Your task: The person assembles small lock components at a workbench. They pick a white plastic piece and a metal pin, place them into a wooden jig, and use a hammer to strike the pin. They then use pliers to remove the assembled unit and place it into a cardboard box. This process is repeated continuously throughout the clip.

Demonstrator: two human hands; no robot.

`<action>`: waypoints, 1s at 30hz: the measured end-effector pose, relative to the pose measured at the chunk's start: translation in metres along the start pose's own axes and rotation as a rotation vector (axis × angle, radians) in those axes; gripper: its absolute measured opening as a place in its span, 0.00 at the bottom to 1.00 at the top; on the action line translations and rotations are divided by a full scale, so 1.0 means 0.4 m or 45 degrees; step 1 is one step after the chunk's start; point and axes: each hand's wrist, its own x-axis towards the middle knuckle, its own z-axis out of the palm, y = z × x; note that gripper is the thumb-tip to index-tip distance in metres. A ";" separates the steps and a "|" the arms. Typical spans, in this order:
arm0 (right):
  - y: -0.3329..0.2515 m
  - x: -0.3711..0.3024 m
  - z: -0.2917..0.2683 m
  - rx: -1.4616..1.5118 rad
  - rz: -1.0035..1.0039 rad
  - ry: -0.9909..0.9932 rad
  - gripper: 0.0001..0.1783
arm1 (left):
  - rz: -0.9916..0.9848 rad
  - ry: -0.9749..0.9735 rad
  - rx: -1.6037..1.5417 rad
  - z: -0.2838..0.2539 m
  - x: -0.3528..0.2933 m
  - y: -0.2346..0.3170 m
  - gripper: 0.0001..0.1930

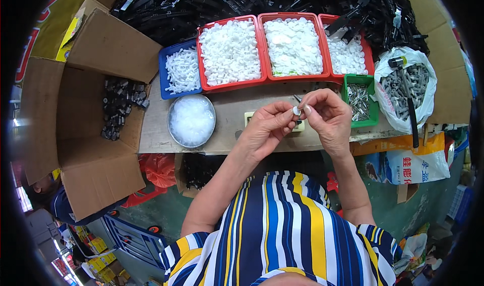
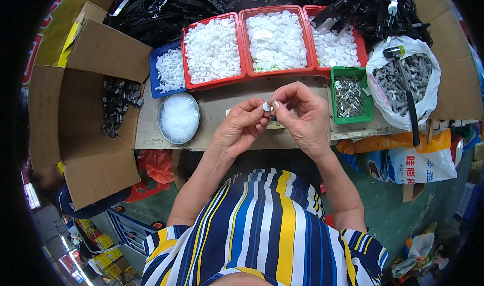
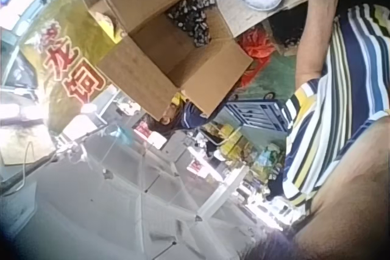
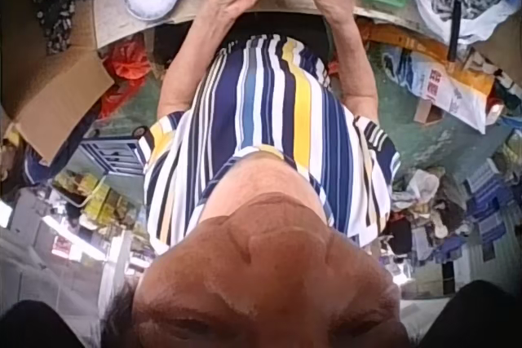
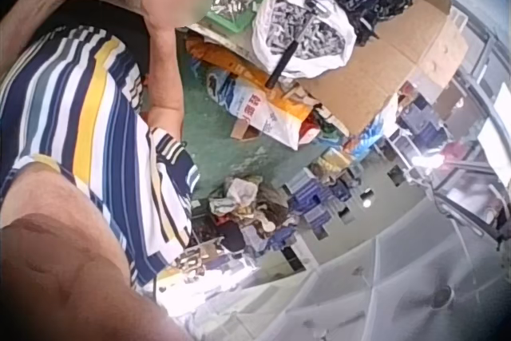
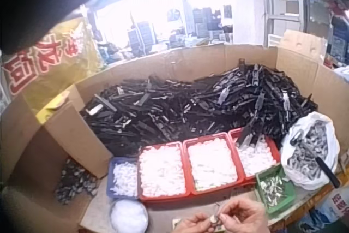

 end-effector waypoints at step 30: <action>0.054 -0.004 0.027 -0.665 -0.341 -0.188 0.07 | 0.651 0.205 1.061 -0.013 -0.081 0.010 0.21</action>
